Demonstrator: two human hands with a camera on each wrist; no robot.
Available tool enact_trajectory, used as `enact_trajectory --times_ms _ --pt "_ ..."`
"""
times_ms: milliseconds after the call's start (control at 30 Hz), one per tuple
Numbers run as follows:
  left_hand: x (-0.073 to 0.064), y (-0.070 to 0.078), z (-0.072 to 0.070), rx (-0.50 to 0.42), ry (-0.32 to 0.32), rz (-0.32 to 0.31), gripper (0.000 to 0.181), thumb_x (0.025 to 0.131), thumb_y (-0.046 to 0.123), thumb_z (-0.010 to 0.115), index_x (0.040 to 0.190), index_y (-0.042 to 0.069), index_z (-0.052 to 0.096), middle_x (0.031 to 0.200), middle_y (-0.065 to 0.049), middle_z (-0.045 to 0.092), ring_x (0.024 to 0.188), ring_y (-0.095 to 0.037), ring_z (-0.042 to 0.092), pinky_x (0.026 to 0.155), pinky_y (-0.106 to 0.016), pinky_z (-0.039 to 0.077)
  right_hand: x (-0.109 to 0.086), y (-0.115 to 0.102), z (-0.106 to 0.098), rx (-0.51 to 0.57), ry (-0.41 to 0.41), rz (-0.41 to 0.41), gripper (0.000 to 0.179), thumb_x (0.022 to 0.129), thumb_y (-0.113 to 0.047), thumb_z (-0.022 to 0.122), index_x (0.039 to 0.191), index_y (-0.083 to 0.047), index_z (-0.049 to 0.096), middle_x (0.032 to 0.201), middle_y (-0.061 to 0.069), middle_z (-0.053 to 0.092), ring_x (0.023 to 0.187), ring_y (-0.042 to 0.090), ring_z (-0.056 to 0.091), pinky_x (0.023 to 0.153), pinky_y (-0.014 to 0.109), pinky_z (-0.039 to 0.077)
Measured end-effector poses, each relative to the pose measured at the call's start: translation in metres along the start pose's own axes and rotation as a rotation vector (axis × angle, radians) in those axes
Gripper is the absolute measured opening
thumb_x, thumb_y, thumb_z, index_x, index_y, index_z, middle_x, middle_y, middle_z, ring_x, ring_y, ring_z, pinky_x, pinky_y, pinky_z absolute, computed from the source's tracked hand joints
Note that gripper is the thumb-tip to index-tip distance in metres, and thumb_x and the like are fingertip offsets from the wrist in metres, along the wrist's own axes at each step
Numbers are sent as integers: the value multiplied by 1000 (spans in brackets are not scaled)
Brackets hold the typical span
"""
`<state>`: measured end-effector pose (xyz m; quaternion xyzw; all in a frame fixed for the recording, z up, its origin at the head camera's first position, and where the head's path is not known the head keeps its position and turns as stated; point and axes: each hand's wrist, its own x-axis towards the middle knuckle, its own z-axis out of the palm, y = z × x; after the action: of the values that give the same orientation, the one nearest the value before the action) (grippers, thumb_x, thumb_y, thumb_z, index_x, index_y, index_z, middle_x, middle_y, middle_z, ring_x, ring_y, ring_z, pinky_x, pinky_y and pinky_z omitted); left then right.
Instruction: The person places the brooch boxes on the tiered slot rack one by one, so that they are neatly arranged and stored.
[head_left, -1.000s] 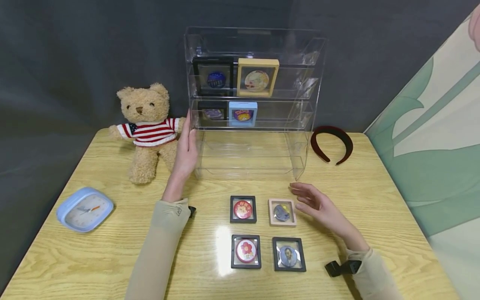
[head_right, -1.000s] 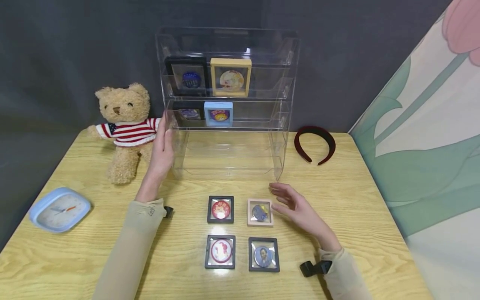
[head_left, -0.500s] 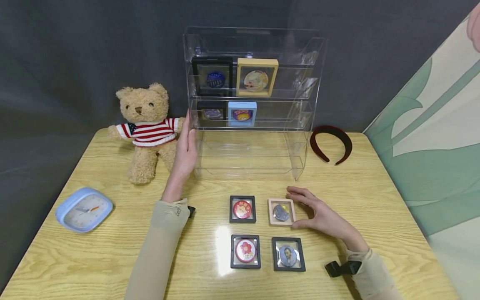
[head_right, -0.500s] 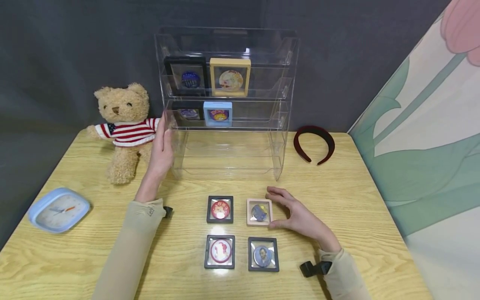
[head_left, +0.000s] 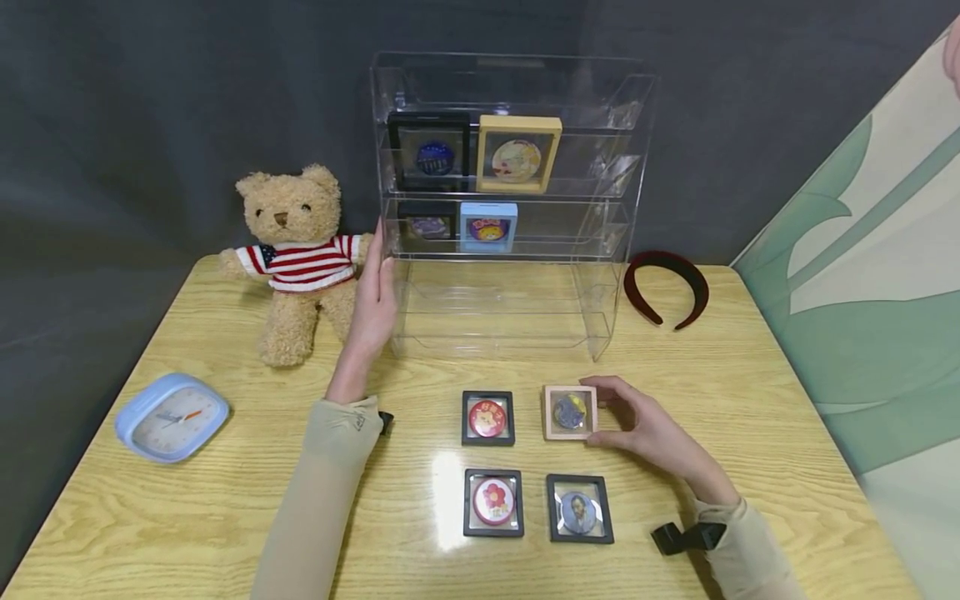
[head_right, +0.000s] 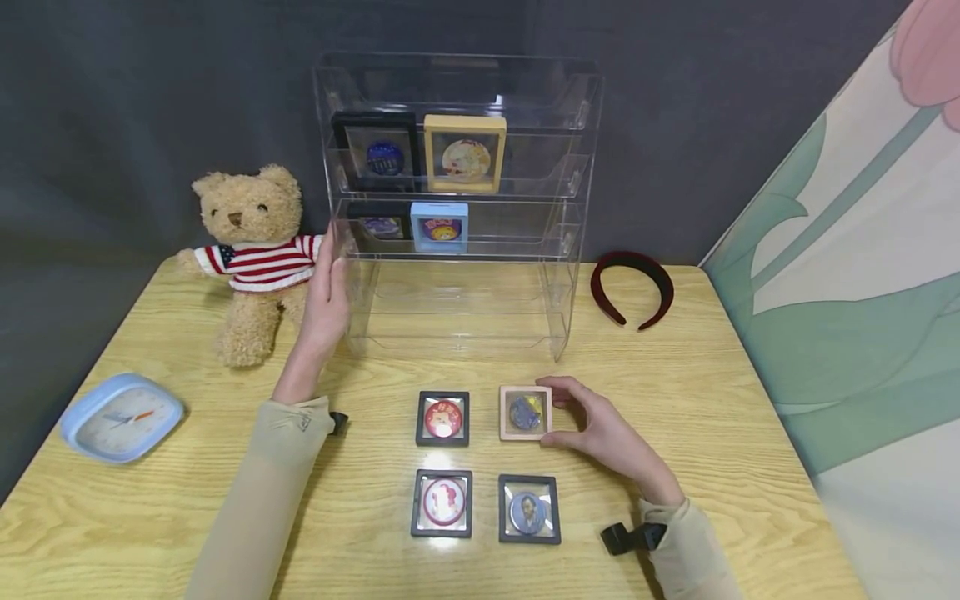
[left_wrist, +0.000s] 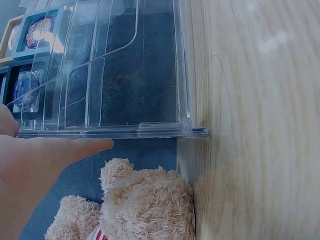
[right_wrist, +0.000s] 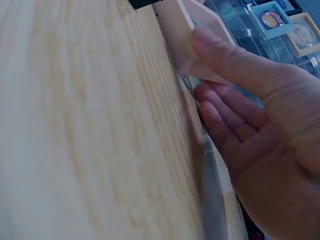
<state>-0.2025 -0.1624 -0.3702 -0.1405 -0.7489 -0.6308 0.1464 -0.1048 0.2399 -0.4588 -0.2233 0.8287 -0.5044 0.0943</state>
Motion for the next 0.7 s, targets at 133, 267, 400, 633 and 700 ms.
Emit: enact_trajectory --times_ms 133,267,400,633,700 --pt "0 0 0 2 0 3 55 117 3 24 170 -2 11 178 -17 9 163 -26 10 129 -29 13 1 -1 0 36 60 -20 63 84 12 85 141 3 61 123 23 67 104 14 71 88 26 61" --pt "0 0 0 3 2 5 55 117 3 24 170 -2 11 178 -17 10 163 -27 11 129 -29 14 1 -1 -2 9 123 -46 52 85 16 82 133 4 66 114 20 70 97 13 72 78 27 63" --pt "0 1 0 0 3 4 55 117 3 25 170 -1 10 178 -17 10 163 -27 11 129 -30 14 2 -2 -3 7 157 -77 46 87 17 79 129 5 68 112 18 71 97 10 72 80 25 62" --pt "0 1 1 1 4 6 56 116 1 24 171 -1 10 178 -17 10 163 -27 12 129 -30 14 6 -5 -8 44 212 -134 44 88 22 75 128 8 68 120 5 71 101 10 70 83 23 61" --pt "0 1 0 -2 3 10 56 116 1 24 171 -1 10 178 -17 10 163 -28 12 129 -30 15 7 -7 -10 37 225 -140 43 89 22 75 129 8 67 122 -2 71 102 9 69 83 22 61"
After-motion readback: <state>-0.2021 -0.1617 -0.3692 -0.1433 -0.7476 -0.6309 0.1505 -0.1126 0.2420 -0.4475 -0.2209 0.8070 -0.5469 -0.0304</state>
